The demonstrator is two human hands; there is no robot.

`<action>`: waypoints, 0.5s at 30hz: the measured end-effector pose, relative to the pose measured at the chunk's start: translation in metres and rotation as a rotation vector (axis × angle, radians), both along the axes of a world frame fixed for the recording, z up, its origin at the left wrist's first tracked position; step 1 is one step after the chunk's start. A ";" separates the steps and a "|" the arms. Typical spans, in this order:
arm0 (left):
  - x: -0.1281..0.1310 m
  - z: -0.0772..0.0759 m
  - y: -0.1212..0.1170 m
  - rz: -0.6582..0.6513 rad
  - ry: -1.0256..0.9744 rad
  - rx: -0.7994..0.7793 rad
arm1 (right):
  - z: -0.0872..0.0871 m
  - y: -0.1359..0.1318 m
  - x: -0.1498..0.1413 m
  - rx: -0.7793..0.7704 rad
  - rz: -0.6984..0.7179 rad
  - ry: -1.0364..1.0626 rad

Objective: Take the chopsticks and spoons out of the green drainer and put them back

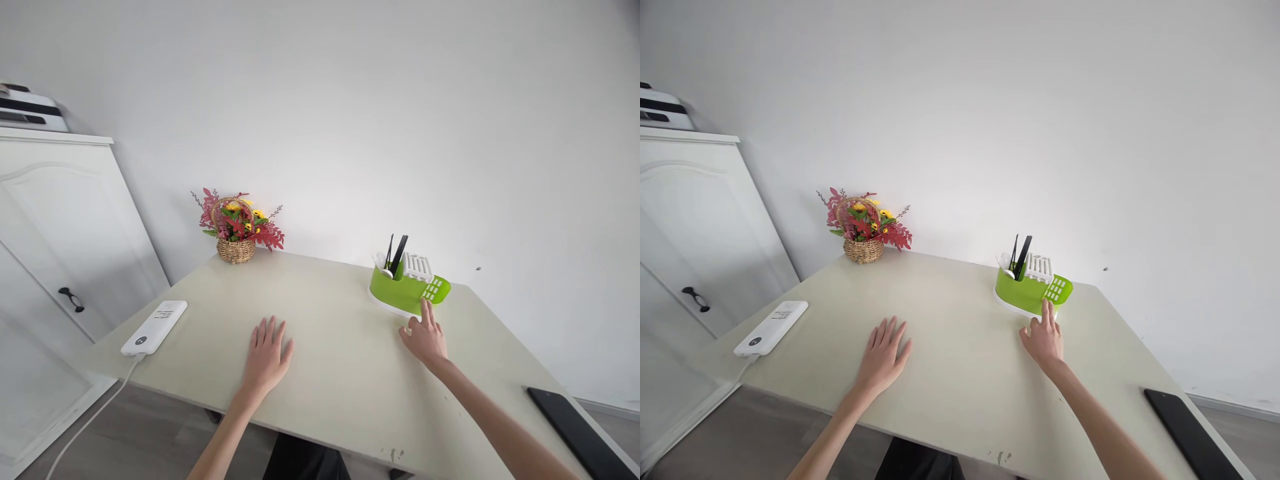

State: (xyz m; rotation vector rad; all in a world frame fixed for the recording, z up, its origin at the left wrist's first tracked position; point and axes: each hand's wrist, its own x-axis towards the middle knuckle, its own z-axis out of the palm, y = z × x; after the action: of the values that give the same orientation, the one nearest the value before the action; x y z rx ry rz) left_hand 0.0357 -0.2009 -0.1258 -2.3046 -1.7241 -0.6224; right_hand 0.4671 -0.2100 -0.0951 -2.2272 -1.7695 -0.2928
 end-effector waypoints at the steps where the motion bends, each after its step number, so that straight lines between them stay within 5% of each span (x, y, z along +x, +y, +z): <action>1: 0.000 0.000 0.000 0.001 0.003 -0.002 | -0.001 0.000 -0.007 0.009 0.013 -0.003; 15: -0.002 -0.001 0.000 -0.011 -0.014 -0.005 | 0.005 -0.008 -0.082 0.104 0.115 0.079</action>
State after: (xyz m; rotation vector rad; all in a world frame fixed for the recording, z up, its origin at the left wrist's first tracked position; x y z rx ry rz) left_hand 0.0340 -0.2012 -0.1273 -2.3208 -1.7218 -0.6377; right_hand 0.3854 -0.2182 -0.0897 -2.0286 -1.7907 -0.2622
